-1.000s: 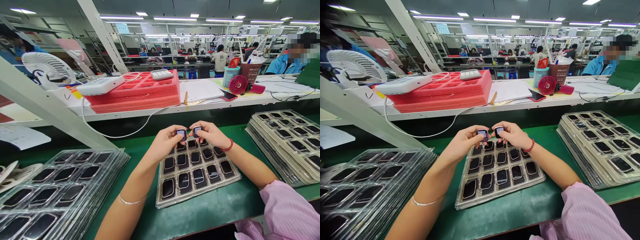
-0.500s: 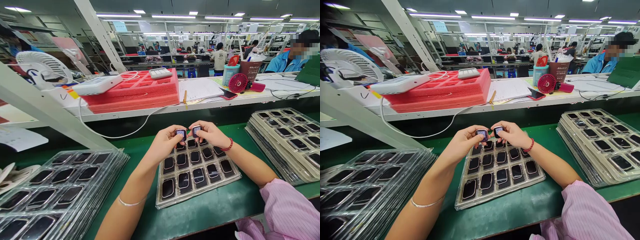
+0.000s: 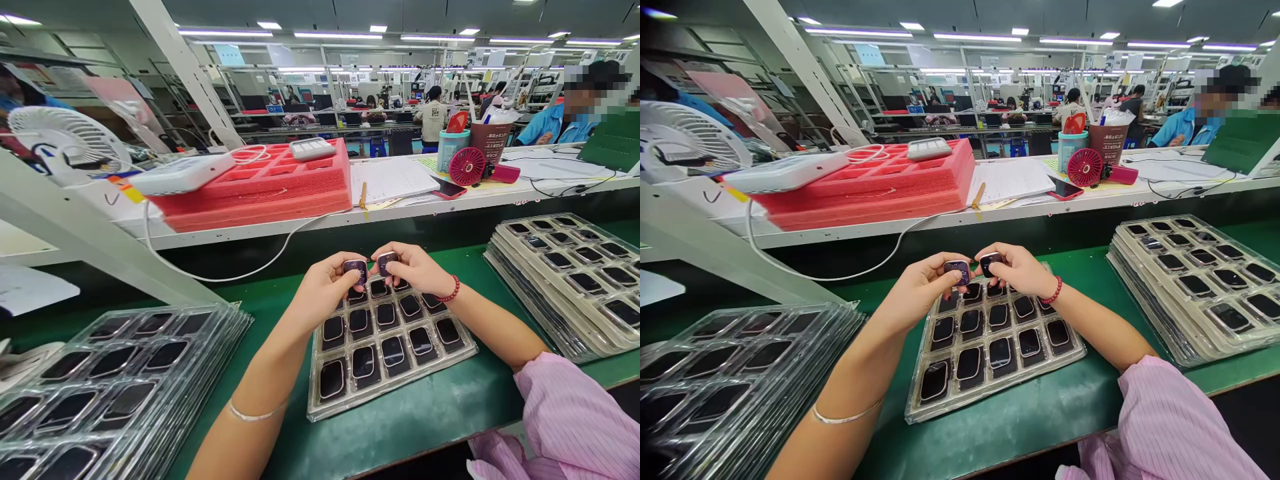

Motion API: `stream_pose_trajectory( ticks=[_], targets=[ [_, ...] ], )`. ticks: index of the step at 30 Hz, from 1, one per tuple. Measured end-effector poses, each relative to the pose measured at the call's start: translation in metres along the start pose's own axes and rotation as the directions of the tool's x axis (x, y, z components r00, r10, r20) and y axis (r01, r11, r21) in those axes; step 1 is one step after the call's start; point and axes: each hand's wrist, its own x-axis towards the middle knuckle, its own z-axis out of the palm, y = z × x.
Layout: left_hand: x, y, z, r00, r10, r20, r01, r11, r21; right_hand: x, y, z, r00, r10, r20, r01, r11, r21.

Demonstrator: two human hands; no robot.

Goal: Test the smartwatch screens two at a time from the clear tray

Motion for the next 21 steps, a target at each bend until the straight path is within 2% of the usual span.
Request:
stream_pose_trajectory(
  ticks=[9,15,18,21],
  targets=[
    [0.002,-0.002,0.002,0.999,0.035,-0.011,-0.035,0.998,-0.046,0.000,0.001,-0.003,0.999,-0.020,-0.031,0.020,1.000,0.006],
    [0.006,-0.010,0.005,0.997,0.074,-0.008,-0.074,0.995,-0.068,0.001,0.006,-0.002,0.993,-0.098,-0.063,0.098,0.995,-0.013],
    [0.006,-0.010,0.006,0.994,0.104,-0.035,-0.106,0.993,-0.051,0.001,0.004,-0.003,0.997,-0.067,-0.039,0.068,0.998,0.014],
    [0.005,-0.007,0.007,0.997,0.071,-0.019,-0.072,0.996,-0.048,0.001,0.001,-0.005,1.000,-0.003,-0.021,0.004,0.999,0.040]
  ],
)
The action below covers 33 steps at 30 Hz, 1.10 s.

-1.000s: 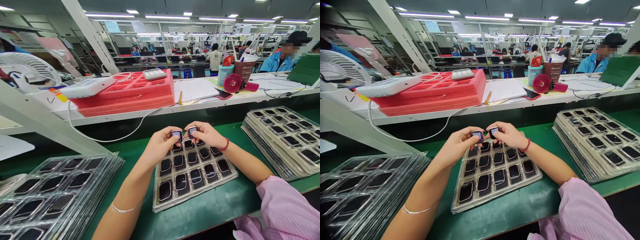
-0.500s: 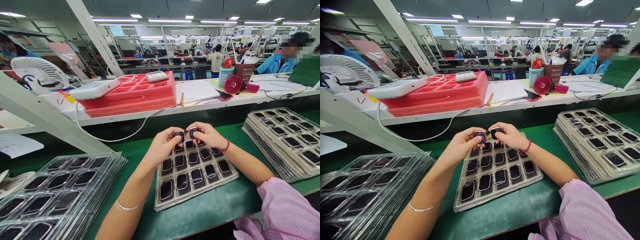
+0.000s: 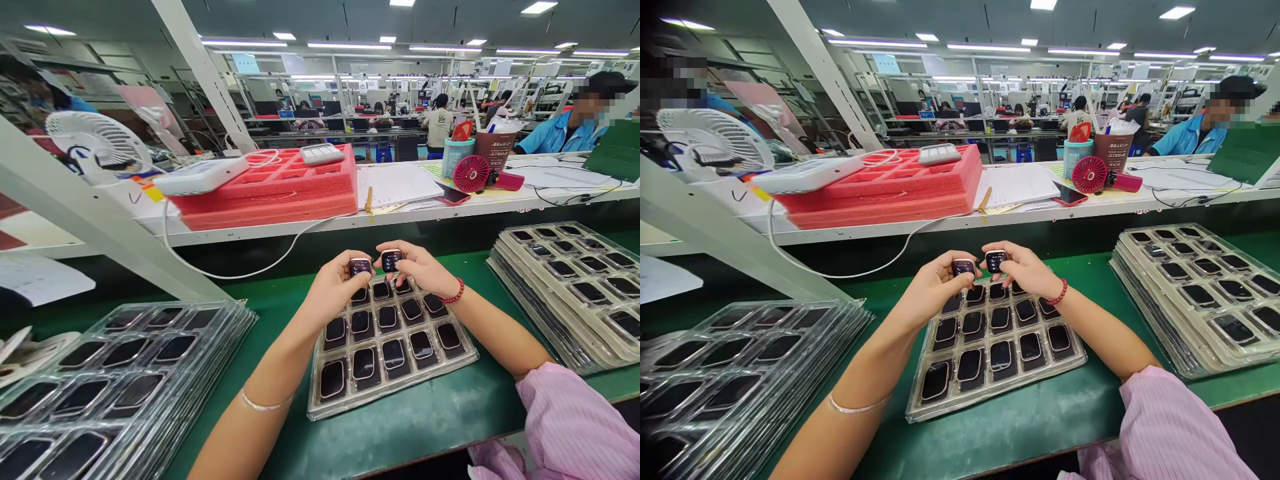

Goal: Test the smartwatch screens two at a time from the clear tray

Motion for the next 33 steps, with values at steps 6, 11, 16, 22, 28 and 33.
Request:
stream_pose_trajectory(
  ticks=[6,11,16,22,28,33],
  targets=[
    [-0.002,0.002,0.002,0.999,-0.034,0.003,0.034,0.998,-0.044,-0.002,-0.003,0.003,0.991,-0.100,-0.083,0.084,0.980,-0.181],
    [-0.003,0.005,0.000,1.000,-0.006,-0.007,0.006,1.000,-0.021,-0.003,-0.004,0.002,0.998,-0.052,0.019,0.053,0.996,-0.069],
    [0.000,0.006,-0.003,1.000,0.013,0.000,-0.013,0.999,-0.031,-0.003,-0.003,0.000,0.996,-0.057,0.067,0.058,0.998,-0.017],
    [0.001,0.004,-0.001,0.999,0.015,0.048,-0.010,0.995,-0.094,0.001,0.005,-0.001,0.995,-0.080,0.054,0.079,0.997,0.022],
    [0.001,0.005,-0.008,0.996,-0.072,0.059,0.080,0.988,-0.132,0.004,0.005,-0.006,1.000,0.018,0.023,-0.021,0.994,0.105],
    [0.006,0.003,-0.021,0.990,-0.060,0.130,0.080,0.985,-0.155,0.005,0.005,-0.008,1.000,0.018,0.012,-0.018,0.999,0.044]
  ],
)
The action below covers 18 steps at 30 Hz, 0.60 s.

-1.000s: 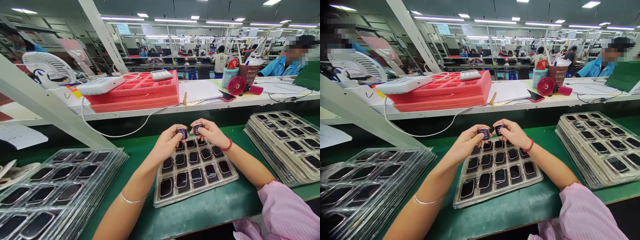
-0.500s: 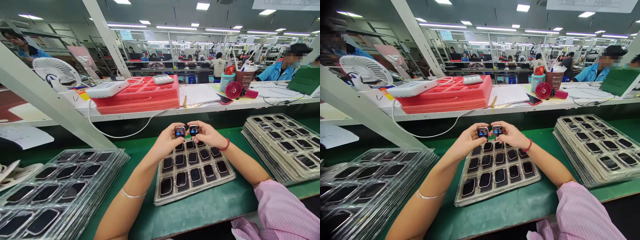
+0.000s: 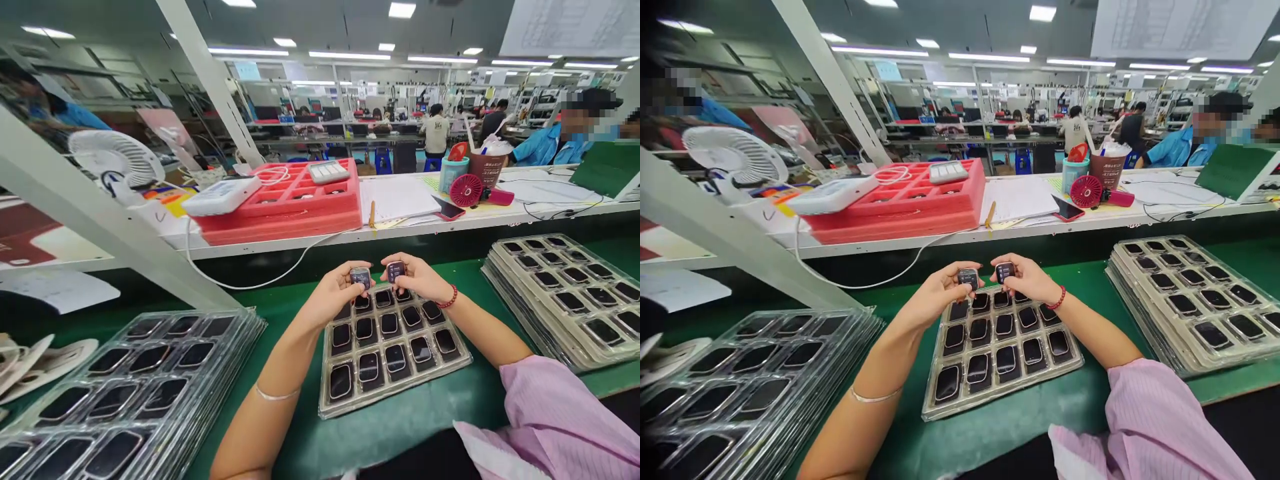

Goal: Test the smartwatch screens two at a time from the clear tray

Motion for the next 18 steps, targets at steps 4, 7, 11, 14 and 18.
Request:
stream_pose_trajectory(
  ticks=[4,7,11,14,18],
  targets=[
    [0.002,0.001,-0.005,0.999,-0.050,-0.015,0.049,0.997,-0.059,0.002,-0.001,-0.004,0.997,0.073,0.025,-0.074,0.996,0.046],
    [0.001,0.002,-0.007,0.999,-0.042,-0.031,0.041,0.999,-0.034,0.002,-0.002,-0.008,0.998,0.053,0.020,-0.053,0.998,0.017],
    [0.000,0.001,-0.007,0.999,-0.037,-0.040,0.037,0.999,-0.003,0.001,-0.003,-0.006,0.999,0.052,0.009,-0.052,0.998,-0.048],
    [-0.001,0.001,-0.005,0.998,-0.035,-0.055,0.036,0.999,0.014,0.001,-0.004,-0.002,0.997,0.071,0.027,-0.069,0.995,-0.067],
    [-0.001,0.006,-0.004,0.998,-0.021,-0.065,0.023,0.999,0.035,0.003,-0.012,0.002,0.997,0.050,0.051,-0.045,0.995,-0.086]
  ],
)
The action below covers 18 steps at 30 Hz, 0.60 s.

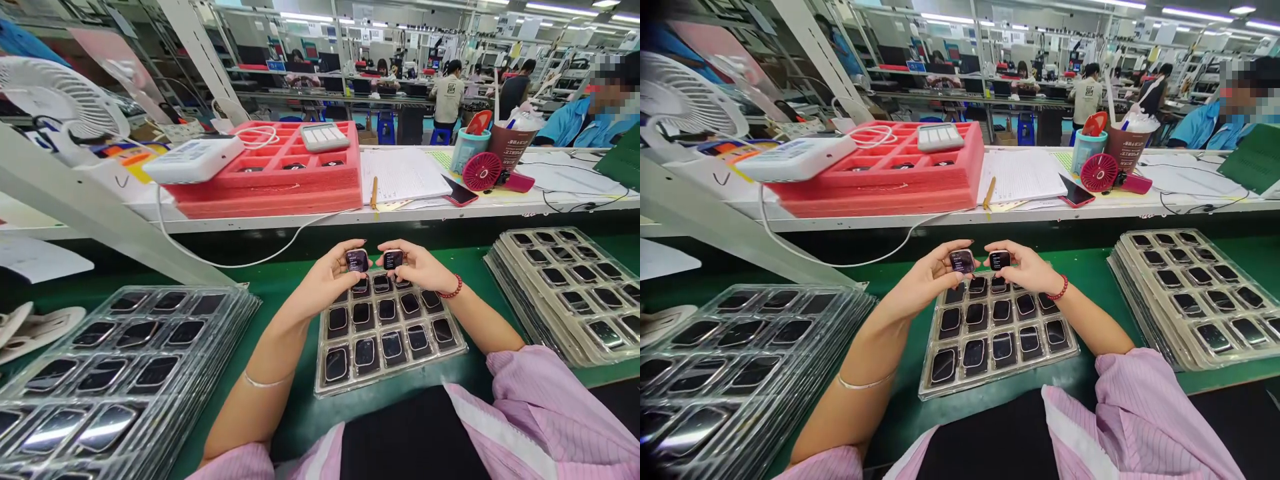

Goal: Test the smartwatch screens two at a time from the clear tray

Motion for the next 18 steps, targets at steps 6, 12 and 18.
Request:
stream_pose_trajectory(
  ticks=[6,12,18],
  targets=[
    [0.007,0.014,-0.003,0.999,0.033,-0.012,-0.033,0.999,-0.015,0.018,-0.016,-0.002,0.998,-0.063,-0.003,0.063,0.998,-0.003],
    [0.005,0.016,-0.006,0.999,0.032,-0.013,-0.032,0.999,0.024,0.024,-0.008,0.003,0.997,-0.076,0.015,0.075,0.996,0.051],
    [0.003,0.006,-0.007,1.000,-0.006,0.007,0.006,0.999,0.042,0.019,-0.002,0.007,0.999,-0.024,0.025,0.023,0.999,0.043]
  ],
)
